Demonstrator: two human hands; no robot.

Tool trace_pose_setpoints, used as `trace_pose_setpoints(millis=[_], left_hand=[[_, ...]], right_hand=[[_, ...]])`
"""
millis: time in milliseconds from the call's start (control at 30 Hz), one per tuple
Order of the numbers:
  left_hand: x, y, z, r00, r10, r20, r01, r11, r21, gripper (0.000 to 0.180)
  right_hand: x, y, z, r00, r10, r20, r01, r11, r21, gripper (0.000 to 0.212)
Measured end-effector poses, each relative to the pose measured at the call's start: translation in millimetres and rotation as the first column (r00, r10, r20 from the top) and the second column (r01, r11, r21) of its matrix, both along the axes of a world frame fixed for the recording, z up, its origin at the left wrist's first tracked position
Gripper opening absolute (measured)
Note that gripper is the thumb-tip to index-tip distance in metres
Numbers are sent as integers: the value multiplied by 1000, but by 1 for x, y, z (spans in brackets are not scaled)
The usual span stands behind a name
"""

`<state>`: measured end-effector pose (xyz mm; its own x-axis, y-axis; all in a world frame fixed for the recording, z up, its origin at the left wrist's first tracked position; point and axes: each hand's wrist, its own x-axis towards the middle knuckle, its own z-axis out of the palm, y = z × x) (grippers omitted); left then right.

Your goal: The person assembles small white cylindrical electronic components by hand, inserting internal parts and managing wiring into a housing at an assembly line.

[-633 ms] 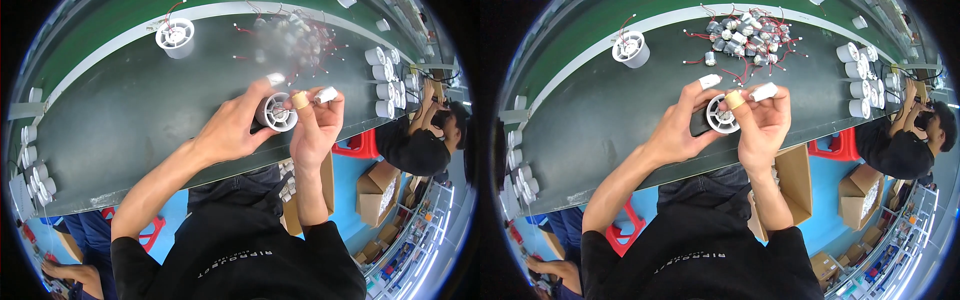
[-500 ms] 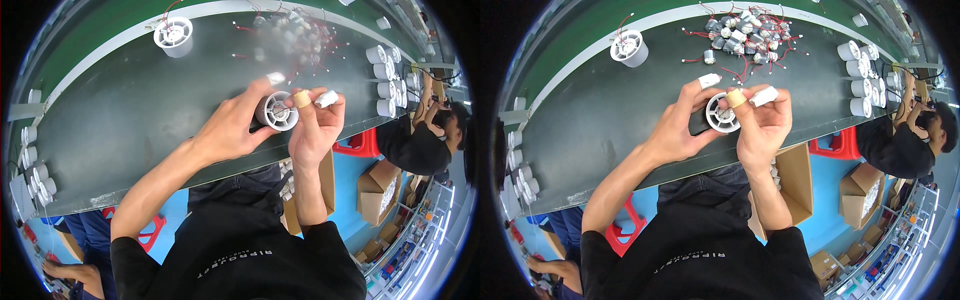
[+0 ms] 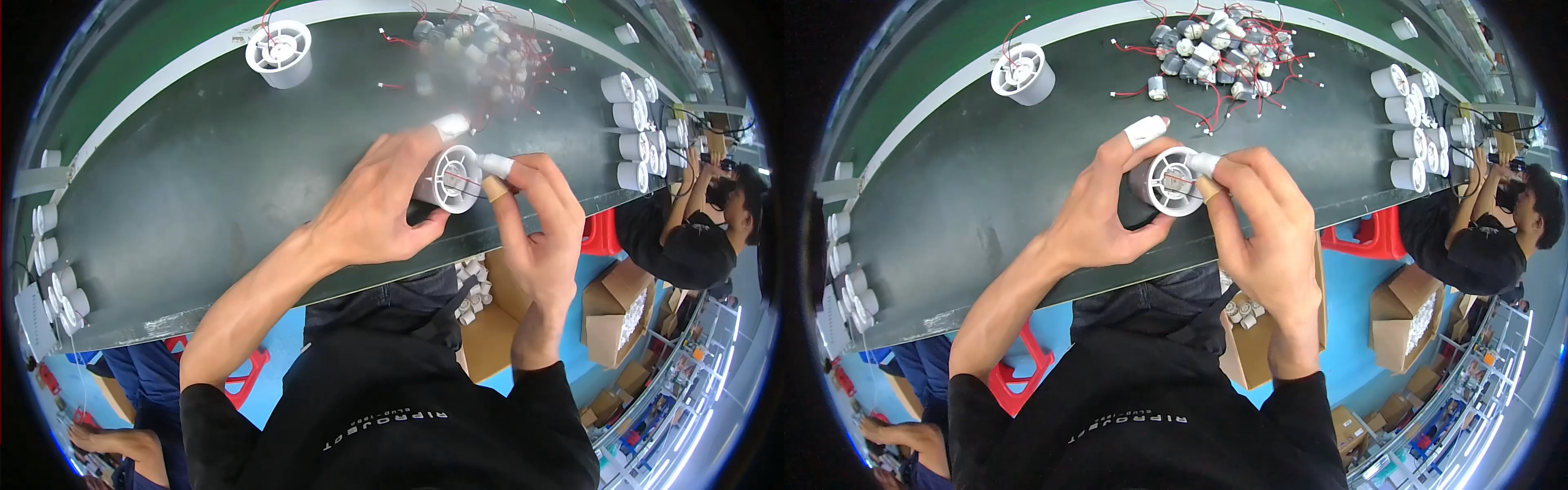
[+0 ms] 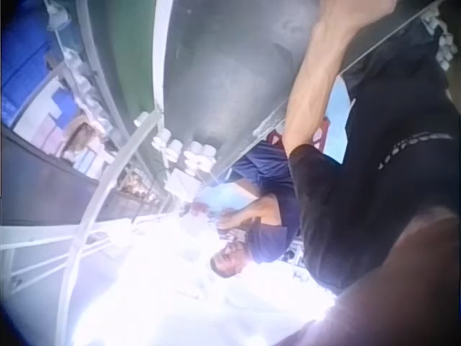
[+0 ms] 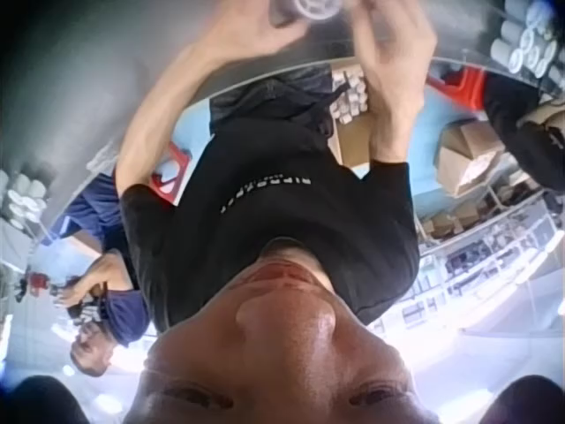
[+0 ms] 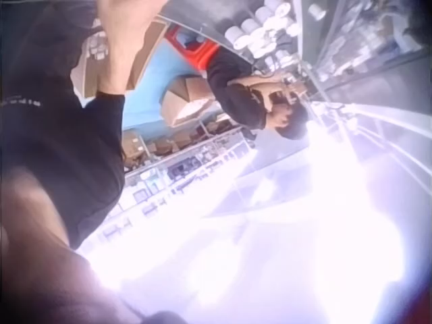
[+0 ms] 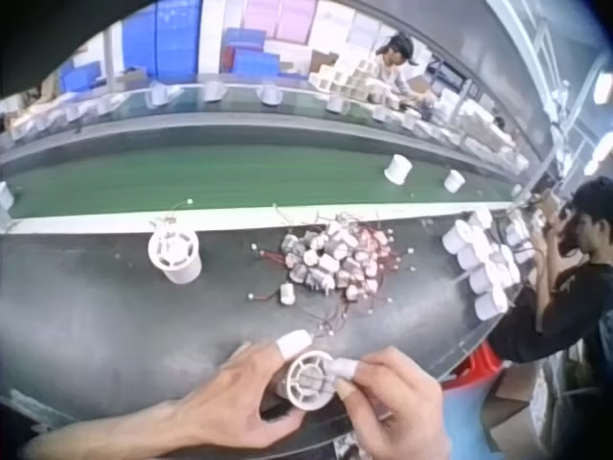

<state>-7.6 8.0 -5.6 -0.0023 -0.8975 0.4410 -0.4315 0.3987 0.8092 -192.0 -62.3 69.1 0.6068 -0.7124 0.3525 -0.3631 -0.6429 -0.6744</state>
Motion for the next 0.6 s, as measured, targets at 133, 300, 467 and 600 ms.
trace_pose_setpoints(millis=[133, 300, 467, 600], left_hand=[[0, 2, -1, 990, 36, 135, -17, 990, -137, 90], [6, 1, 9, 976, 9, 215, 6, 997, -72, 85], [6, -1, 2, 971, -13, 241, 17, 1000, -13, 86], [1, 4, 2, 996, -94, 7, 92, 986, 137, 97]], right_hand=[[3, 11, 1, 974, 9, -226, -33, 994, -101, 17], [-1, 9, -10, 955, 81, -286, -53, 993, 107, 11], [-4, -2, -18, 930, 282, -235, -100, 810, 578, 25], [-14, 4, -44, 965, -30, 260, -181, 638, 748, 23]])
